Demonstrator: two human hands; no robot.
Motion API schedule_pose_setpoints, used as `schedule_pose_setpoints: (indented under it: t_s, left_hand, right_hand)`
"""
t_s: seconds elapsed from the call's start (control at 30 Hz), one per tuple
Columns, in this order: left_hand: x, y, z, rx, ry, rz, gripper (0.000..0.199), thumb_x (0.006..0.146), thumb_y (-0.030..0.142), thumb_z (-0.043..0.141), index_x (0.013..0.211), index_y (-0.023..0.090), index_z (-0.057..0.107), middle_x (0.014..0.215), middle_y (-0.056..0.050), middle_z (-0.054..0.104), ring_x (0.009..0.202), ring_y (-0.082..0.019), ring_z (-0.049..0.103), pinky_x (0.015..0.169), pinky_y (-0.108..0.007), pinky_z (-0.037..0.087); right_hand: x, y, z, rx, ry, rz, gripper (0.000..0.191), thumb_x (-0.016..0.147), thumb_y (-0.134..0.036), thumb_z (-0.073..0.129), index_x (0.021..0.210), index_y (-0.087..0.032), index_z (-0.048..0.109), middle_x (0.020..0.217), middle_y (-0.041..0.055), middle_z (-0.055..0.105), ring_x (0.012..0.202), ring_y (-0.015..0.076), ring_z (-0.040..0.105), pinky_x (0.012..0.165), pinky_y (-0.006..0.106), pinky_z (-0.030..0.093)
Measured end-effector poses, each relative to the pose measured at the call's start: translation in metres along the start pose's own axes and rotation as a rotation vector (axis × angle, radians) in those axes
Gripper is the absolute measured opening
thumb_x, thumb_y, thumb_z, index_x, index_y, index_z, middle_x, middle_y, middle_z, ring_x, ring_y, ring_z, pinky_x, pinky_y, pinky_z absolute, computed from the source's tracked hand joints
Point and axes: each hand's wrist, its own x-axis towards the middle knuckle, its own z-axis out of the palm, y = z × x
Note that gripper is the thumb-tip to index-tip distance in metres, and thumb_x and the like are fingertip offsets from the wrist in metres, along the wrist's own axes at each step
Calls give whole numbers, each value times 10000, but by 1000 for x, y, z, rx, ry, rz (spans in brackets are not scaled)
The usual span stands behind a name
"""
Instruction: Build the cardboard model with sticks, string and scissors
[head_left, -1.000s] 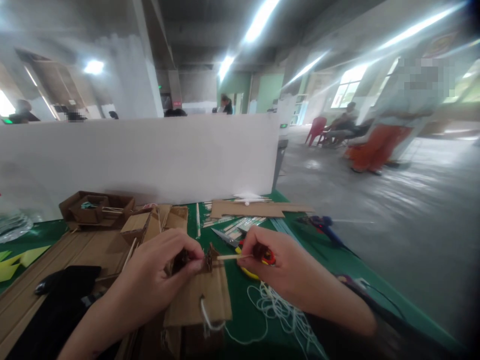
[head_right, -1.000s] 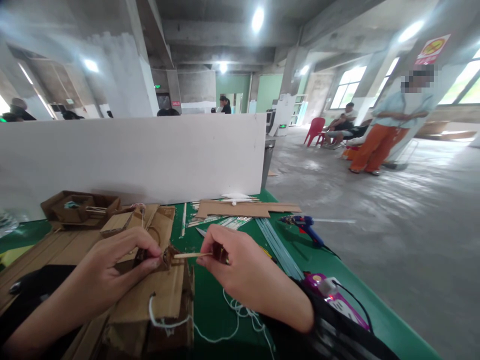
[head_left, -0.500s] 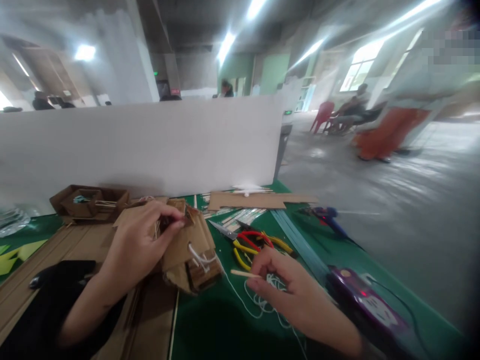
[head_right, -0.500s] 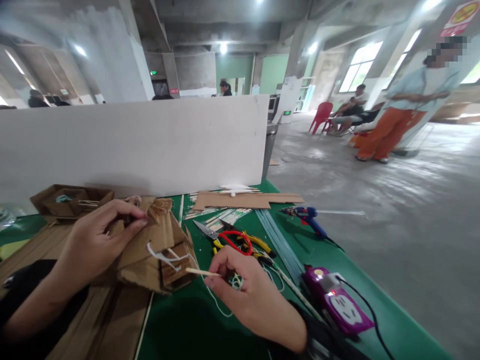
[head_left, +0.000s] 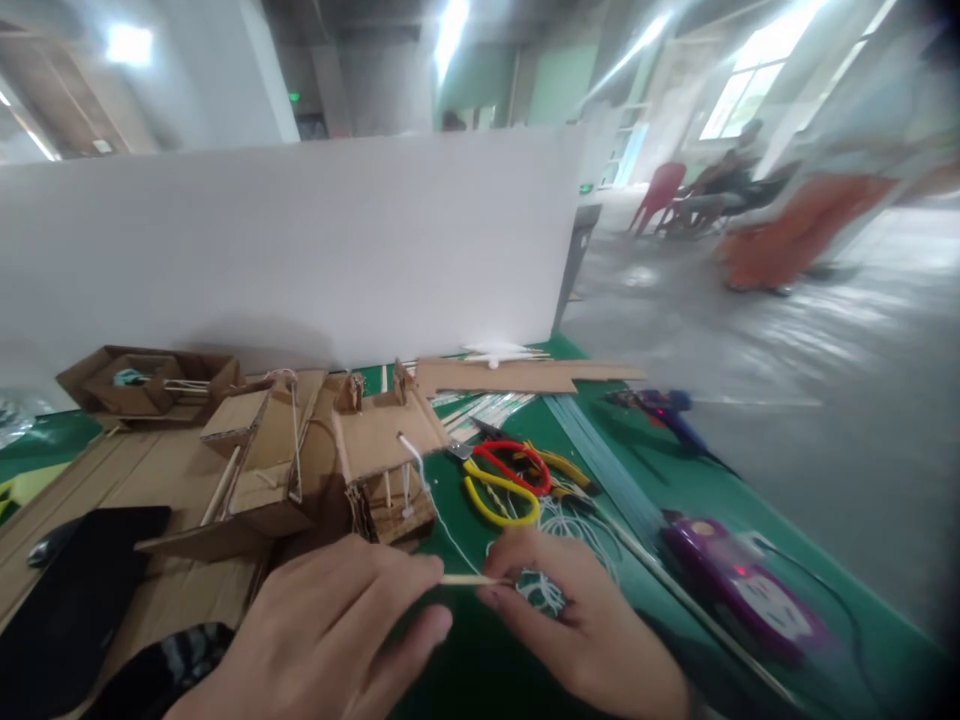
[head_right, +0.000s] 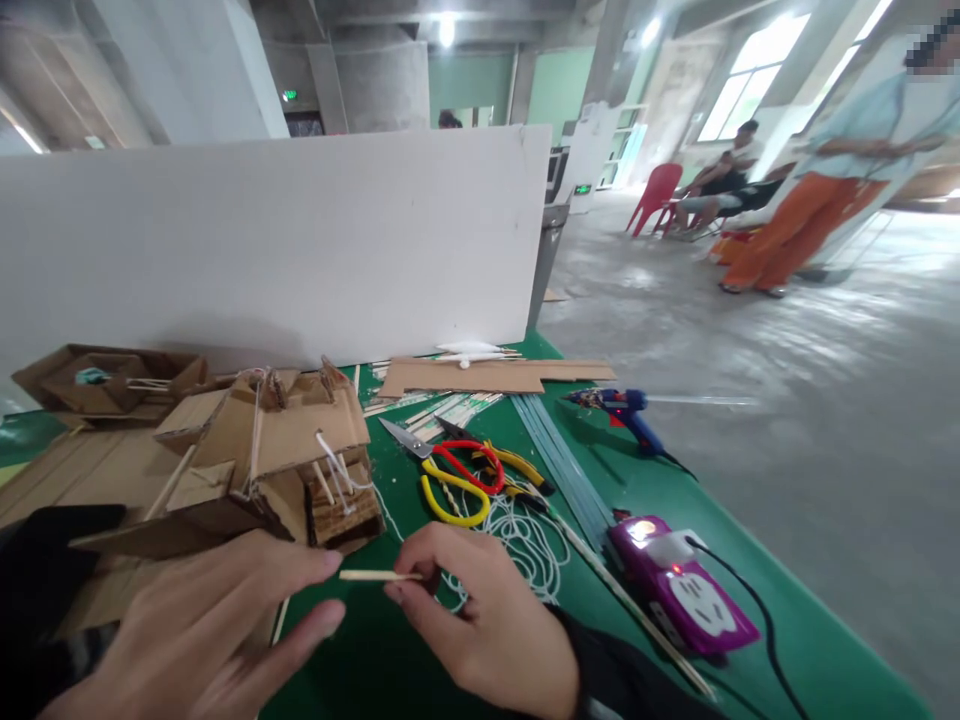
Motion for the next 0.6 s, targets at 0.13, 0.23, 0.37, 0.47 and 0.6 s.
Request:
schedule_pose_setpoints:
  t_s: [0.13, 0.23, 0.37, 0.47, 0.6]
  left_hand:
    - [8, -8, 14, -117, -86, 33, 132, 911, 206, 594, 1026, 268, 574, 884, 42, 736, 756, -112, 697, 702, -180, 507]
    - [11, -13, 19, -220, -107, -27, 129, 894, 153, 599, 946, 271, 587, 829, 66, 720, 717, -89, 675, 679, -161, 489]
    - [8, -14, 25, -273, -107, -89, 115, 885, 150, 609, 886, 265, 602, 790, 64, 705, 708, -97, 661, 678, -181, 476]
    - [7, -13, 29, -318, -107, -106, 84, 884, 185, 625, 861, 262, 598, 777, 61, 709, 692, -102, 666, 663, -184, 476]
    - [7, -13, 31, -377, -114, -118, 85, 871, 215, 663, 848, 268, 601, 748, 80, 713, 669, -92, 665, 643, -174, 470]
  right_hand:
    - [1, 2, 2, -28, -17, -17, 92, 905, -233, 573, 828, -194, 603, 734, -2, 639, 656, 112, 583, 610, 215, 442]
    - [1, 4, 3, -53, -38, -12, 95, 903, -224, 570, 816, -199, 597, 722, -7, 636, 641, 111, 573, 598, 218, 432]
    - [1, 5, 3, -9, -28, -34, 43, 895, -223, 598, 866, -202, 621, 764, 0, 658, 680, 116, 595, 621, 217, 444]
    - [0, 6, 4, 57, -42, -99, 61, 904, -227, 608, 932, -211, 660, 816, 15, 678, 735, 127, 609, 660, 223, 457]
    - [-1, 8, 8, 75, 10, -132, 69, 902, -186, 609, 924, -209, 670, 779, 15, 671, 692, 122, 592, 626, 220, 441]
